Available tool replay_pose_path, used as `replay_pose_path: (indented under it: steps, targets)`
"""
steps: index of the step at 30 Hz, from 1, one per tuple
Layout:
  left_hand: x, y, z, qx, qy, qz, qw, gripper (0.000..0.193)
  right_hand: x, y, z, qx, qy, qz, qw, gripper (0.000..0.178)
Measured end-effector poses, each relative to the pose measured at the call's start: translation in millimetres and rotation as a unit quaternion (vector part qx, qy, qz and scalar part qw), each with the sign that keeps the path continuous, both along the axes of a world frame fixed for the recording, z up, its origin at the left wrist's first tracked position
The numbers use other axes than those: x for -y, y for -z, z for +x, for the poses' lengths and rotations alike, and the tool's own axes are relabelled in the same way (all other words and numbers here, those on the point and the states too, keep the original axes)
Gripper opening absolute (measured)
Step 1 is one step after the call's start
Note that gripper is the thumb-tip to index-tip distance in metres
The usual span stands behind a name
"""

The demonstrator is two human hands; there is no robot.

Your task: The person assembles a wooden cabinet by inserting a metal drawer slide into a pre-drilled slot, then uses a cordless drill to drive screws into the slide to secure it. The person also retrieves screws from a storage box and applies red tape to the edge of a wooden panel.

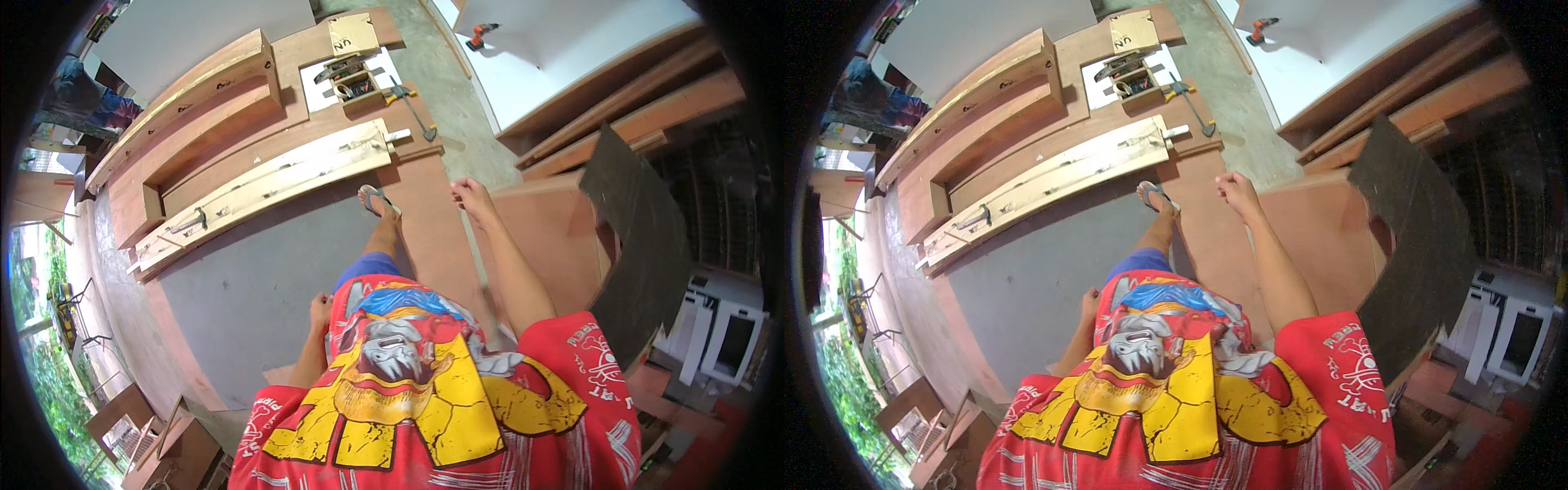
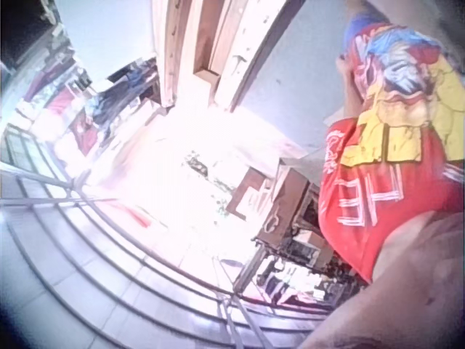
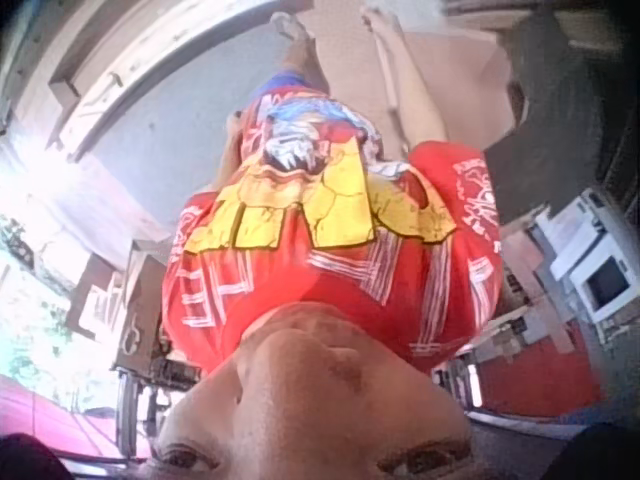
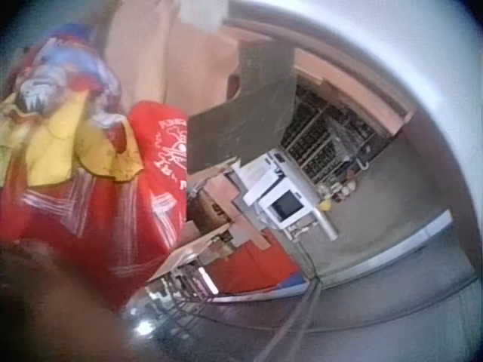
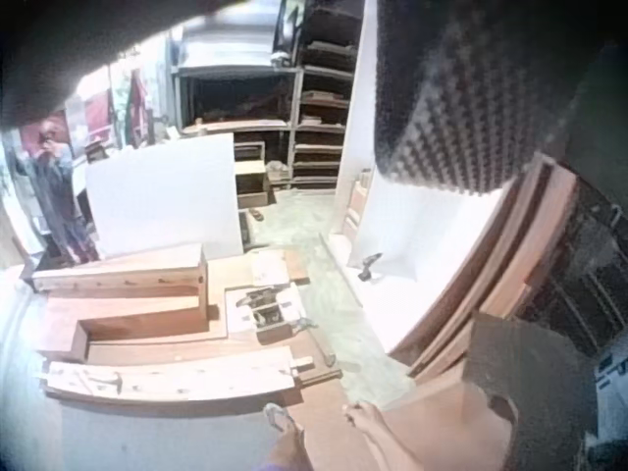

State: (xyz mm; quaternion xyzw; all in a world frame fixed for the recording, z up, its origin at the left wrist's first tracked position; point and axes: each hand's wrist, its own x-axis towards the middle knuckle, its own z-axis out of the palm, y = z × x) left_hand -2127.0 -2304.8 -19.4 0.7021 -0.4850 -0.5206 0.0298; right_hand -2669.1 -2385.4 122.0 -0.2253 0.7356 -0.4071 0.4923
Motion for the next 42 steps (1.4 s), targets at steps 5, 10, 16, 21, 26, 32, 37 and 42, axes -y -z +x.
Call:
replay_pose_path:
  steps: [5, 10, 16, 21, 26, 32, 37, 42]
  targets:
    - [134.6, -36.8, -94.9, -0.166, -0.048, 0.081, 0.982, 0.021, 25.7, 12.8, -51.5, -0.060, -0.022, 0.126, 0.990, 0.022]
    - [248.5, -66.1, -121.0, -0.062, 0.006, -0.038, 0.997, 0.024, -15.3, 42.1, -88.9, -0.037, 0.044, 0.305, 0.951, 0.026]
    - [377.8, -77.8, -118.7, -0.036, -0.101, 0.004, 0.994, 0.021, 46.2, 22.0, -131.0, -0.125, -0.025, 0.296, 0.947, 0.020]
    - [430.2, -74.2, -130.5, -0.039, -0.205, 0.007, 0.978, 0.021, 203.5, 20.1, -197.6, -0.080, 0.033, 0.274, 0.958, 0.017]
    - [414.6, -75.6, -176.6, -0.023, -0.345, 0.057, 0.937, 0.020, 434.3, 82.4, -218.0, -0.139, -0.153, 0.203, 0.957, 0.025]
    - [415.3, 1.0, -279.1, 0.008, -0.372, 0.183, 0.910, 0.014, 599.2, 172.1, -93.5, -0.086, -0.364, 0.180, 0.910, 0.031]
    - [565.2, 157.2, -364.3, -0.020, -0.178, 0.059, 0.982, 0.018, 590.5, 263.5, -16.0, -0.063, -0.647, 0.335, 0.682, 0.032]
    - [744.2, 308.3, -404.6, -0.036, -0.049, -0.125, 0.990, 0.018, 547.1, 312.1, 9.6, -0.032, -0.701, 0.274, 0.658, 0.023]
